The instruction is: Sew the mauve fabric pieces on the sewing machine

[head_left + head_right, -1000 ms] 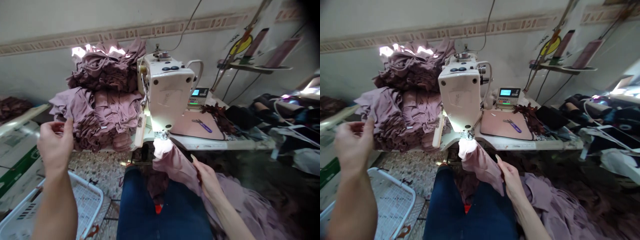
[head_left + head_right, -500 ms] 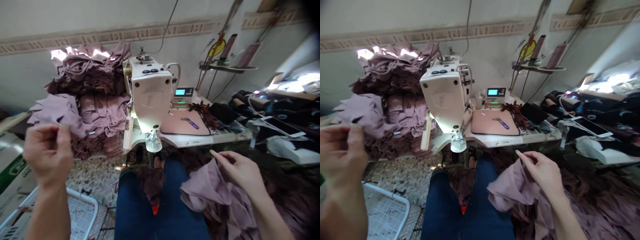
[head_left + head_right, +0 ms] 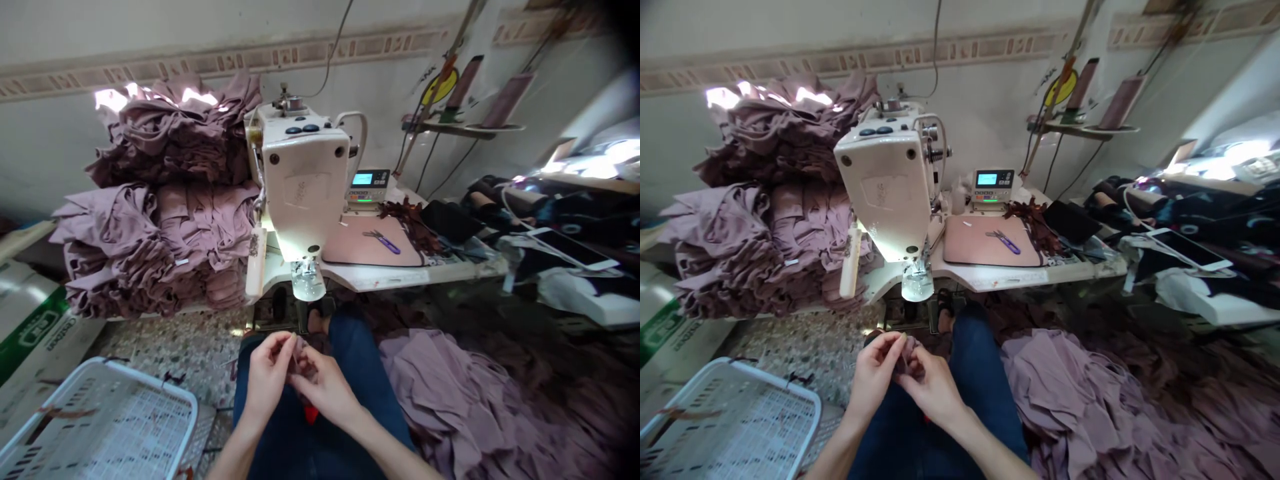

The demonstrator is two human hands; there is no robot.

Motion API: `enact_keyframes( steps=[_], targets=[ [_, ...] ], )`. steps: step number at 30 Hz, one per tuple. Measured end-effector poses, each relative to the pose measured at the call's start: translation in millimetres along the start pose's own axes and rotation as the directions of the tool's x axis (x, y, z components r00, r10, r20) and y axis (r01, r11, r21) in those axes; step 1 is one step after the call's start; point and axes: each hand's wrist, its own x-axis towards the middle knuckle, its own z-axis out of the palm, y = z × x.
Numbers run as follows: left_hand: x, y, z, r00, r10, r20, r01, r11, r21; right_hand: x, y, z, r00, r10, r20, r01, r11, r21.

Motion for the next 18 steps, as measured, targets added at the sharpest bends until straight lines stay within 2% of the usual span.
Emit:
enact_keyframes(
  steps=[3, 5, 7, 9, 11, 14, 16, 18],
  targets=[
    [9.1, -1.5, -18.9, 0.981, -0.029, 0.19, 0.004, 0.991, 0.131, 12.0, 0.7, -19.7, 0.999, 0.038, -0.003, -0.038, 0.995, -0.093],
    [15.4, 2.1, -31.3, 0.923, -0.074, 0.378, -0.012, 0.975, 0.22, 16.9, -5.9, -42.6, 0.997, 0.064, 0.053, -0.057, 0.99, -0.129],
    [20.8, 6.7, -37.6, 0.847, -0.07, 0.526, -0.075, 0.966, 0.249, 20.1, -17.5, -65.8, 0.983, 0.092, 0.162, -0.068, 0.987, -0.145],
    [25.1, 10.5, -35.8, 0.796, 0.007, 0.605, -0.164, 0.965, 0.205, 22.6, -31.0, -84.9, 0.956, 0.072, 0.285, -0.027, 0.987, -0.159],
    [28.2, 11.7, -27.9, 0.771, 0.067, 0.633, -0.198, 0.971, 0.138, 25.3, -42.5, -98.4, 0.936, 0.01, 0.353, 0.05, 0.986, -0.159],
    [30.4, 8.6, -13.2, 0.783, -0.013, 0.622, -0.055, 0.995, 0.089, 29.4, -49.9, -109.9, 0.946, -0.045, 0.321, 0.097, 0.985, -0.146],
    [30.6, 6.3, -6.5, 0.829, -0.063, 0.555, 0.038, 0.998, 0.056, 31.4, -48.1, -113.7, 0.973, -0.05, 0.224, 0.081, 0.988, -0.129],
    [30.7, 7.2, -4.2, 0.887, -0.054, 0.459, 0.064, 0.998, -0.007, 31.8, -43.7, -114.8, 0.993, -0.038, 0.109, 0.048, 0.994, -0.093]
  ],
)
